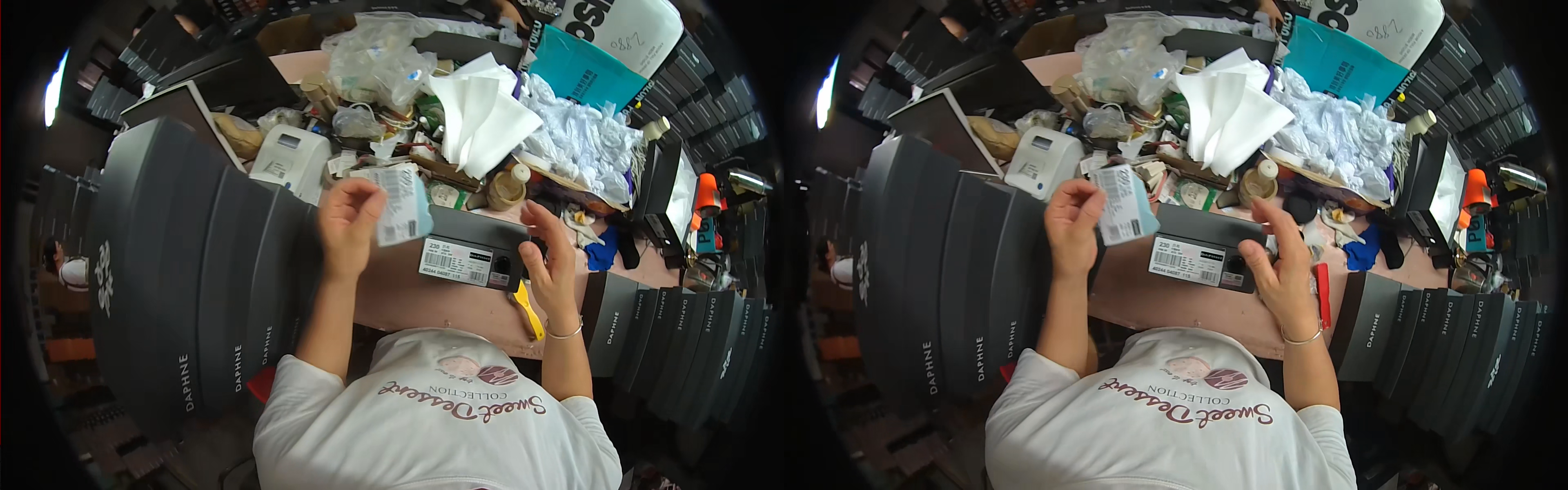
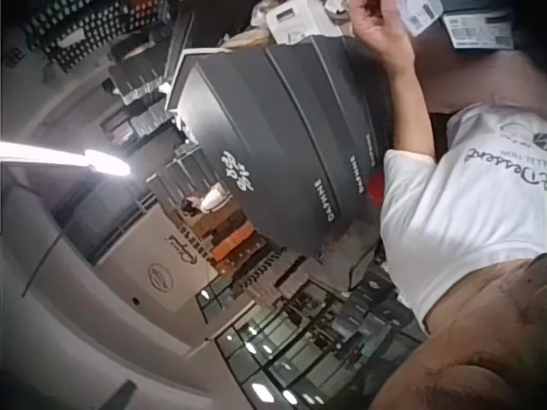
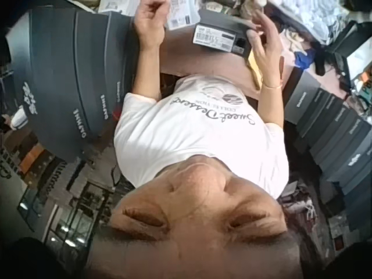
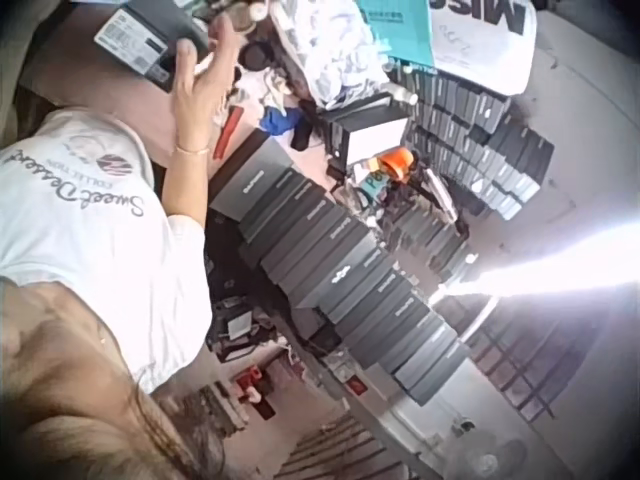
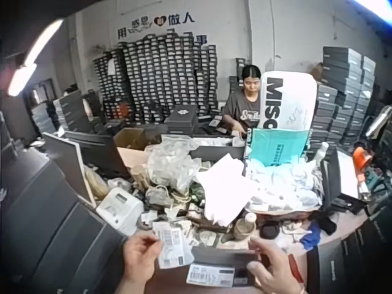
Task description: Inspect, clean, and pack shoes into their respective boxes.
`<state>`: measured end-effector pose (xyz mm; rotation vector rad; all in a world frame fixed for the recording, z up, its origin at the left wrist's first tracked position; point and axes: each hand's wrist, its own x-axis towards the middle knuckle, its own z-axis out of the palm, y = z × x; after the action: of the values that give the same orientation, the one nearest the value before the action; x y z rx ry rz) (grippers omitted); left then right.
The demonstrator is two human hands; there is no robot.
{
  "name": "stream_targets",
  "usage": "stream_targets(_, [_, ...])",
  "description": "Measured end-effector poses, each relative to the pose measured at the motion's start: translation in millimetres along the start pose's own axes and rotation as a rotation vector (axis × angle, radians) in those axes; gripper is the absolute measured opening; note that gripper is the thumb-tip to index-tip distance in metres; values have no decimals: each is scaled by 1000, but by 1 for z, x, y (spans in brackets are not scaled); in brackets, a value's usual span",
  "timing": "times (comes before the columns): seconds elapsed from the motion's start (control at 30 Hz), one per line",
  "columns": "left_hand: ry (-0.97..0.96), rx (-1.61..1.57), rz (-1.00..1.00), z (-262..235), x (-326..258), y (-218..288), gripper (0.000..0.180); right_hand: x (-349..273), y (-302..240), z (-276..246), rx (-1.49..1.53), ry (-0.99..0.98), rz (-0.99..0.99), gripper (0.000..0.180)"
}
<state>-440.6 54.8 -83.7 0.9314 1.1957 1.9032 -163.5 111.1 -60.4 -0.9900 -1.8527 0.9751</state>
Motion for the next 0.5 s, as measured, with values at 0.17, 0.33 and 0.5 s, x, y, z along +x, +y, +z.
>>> stream_targets(0.17, [-60, -96, -1, 29, -48, 28, 14, -6, -43, 34, 330, -252, 3, 80])
stream_targets(0.33, [-71, -103, -14, 42, -78, 29, 20, -25, -38, 39, 682, -444, 328, 30])
stream_targets(0.5, [-441, 902, 597, 49, -64, 66, 43, -37, -42, 12, 52, -505, -6, 15])
